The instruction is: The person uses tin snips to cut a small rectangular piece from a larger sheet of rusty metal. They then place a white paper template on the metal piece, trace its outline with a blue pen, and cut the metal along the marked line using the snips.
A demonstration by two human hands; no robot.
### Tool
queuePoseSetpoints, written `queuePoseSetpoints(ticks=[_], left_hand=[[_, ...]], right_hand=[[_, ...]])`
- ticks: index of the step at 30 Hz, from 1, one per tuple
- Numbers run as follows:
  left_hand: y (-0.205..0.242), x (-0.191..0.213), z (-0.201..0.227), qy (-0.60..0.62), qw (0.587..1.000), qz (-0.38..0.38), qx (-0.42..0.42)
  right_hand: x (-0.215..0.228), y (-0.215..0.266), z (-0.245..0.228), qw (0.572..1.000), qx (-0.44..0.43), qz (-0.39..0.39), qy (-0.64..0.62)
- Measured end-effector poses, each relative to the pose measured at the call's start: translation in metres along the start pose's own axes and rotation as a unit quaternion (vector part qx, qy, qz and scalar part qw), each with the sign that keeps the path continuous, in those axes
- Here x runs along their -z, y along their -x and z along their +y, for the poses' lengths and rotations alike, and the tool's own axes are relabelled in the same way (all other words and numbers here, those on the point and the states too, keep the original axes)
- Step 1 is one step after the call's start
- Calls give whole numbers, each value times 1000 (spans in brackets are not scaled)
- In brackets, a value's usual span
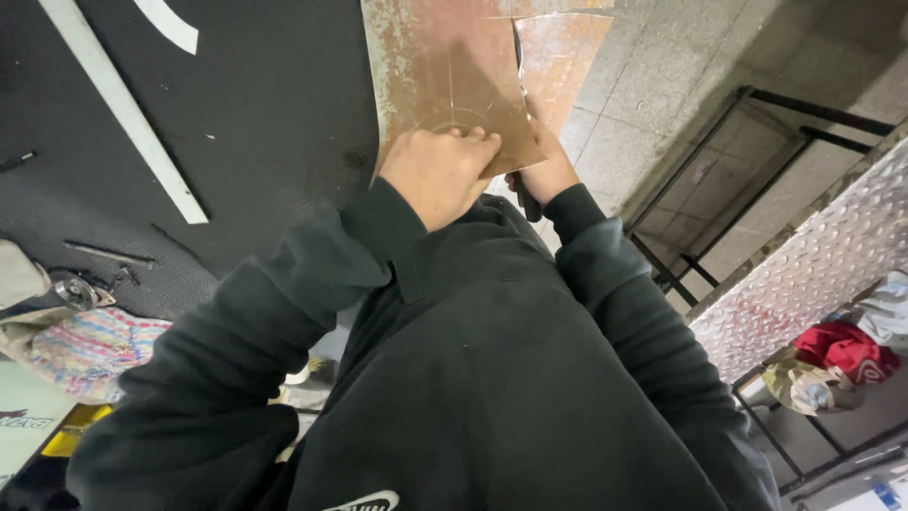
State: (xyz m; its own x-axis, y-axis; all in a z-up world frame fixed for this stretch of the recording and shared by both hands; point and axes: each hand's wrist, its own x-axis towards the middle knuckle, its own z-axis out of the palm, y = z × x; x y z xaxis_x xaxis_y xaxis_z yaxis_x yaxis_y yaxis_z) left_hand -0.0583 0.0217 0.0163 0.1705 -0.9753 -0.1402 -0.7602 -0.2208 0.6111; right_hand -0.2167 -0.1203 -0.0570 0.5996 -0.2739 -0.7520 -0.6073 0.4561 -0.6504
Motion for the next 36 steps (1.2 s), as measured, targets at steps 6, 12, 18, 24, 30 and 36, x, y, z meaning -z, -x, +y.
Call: queuePoseSetpoints(ticks=[6,12,18,24,30,36], left_hand=[[-1,7,5,0,1000,-2,0],[-1,0,4,17,999,-32,24],[1,-6,4,2,1000,9,23],[3,-12,7,-3,999,-1,47],[3,-16,13,-5,999,24,39],[1,-19,22,-7,999,6,50]], right_hand=[[6,-1,17,1000,-12,5,19],[0,-6,27,999,-27,29,29],[0,-14,39,998,-36,48,29],[-1,-12,34,998,-41,38,0],[6,-15,50,999,-43,20,-22],[17,-28,56,1000,-17,-8,19]])
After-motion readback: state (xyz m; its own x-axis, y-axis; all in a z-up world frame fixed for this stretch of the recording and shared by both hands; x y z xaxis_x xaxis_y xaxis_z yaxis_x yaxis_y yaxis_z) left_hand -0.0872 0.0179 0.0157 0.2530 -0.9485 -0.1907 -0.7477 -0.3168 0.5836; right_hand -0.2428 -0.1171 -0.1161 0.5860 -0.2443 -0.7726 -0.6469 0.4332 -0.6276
